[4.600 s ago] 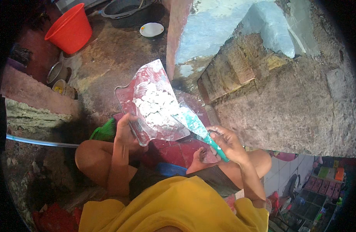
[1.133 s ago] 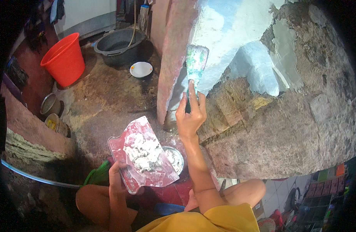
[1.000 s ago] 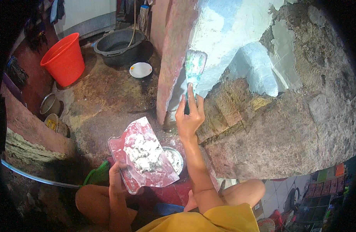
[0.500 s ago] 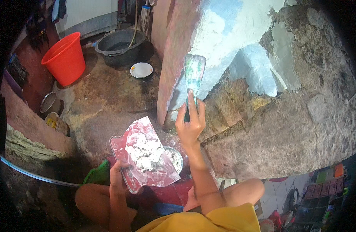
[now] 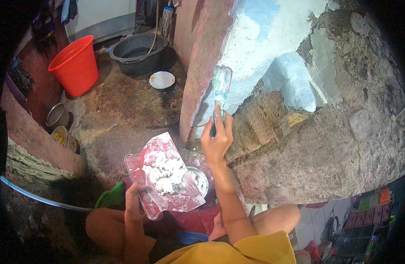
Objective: The person applies putty to a wall using a scraper, repeatedly taking putty from a small tray and smoothing it over a damaged area of the wall.
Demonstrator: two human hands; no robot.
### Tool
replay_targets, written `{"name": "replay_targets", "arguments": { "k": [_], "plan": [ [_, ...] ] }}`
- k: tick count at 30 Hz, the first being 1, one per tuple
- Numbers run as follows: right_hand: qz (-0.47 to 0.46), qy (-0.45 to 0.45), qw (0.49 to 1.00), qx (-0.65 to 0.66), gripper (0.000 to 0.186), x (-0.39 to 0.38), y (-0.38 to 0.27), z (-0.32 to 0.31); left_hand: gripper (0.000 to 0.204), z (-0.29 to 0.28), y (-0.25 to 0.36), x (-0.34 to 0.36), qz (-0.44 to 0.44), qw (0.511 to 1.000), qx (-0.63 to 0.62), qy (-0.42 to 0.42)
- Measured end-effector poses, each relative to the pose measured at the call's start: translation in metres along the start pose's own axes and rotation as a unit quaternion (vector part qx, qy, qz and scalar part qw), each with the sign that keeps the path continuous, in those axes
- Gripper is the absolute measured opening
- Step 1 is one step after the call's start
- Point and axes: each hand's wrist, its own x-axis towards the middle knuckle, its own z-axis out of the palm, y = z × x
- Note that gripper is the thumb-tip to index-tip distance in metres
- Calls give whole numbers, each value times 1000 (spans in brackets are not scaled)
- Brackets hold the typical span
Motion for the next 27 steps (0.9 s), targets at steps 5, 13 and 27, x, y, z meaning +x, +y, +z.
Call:
{"name": "replay_targets", "arguments": {
  "k": [5, 13, 27],
  "plan": [
    [22, -22, 999, 45, 43, -4, -4, -9, 59, 1, 0, 0, 8, 999, 38, 14],
    [5, 21, 995, 94, 45, 23, -1, -1, 57, -9, -2, 4, -8, 1000, -5, -17],
    [13, -8, 996, 91, 44, 0, 11, 21, 57, -14, -5, 11, -2, 1000, -6, -5]
  ]
}}
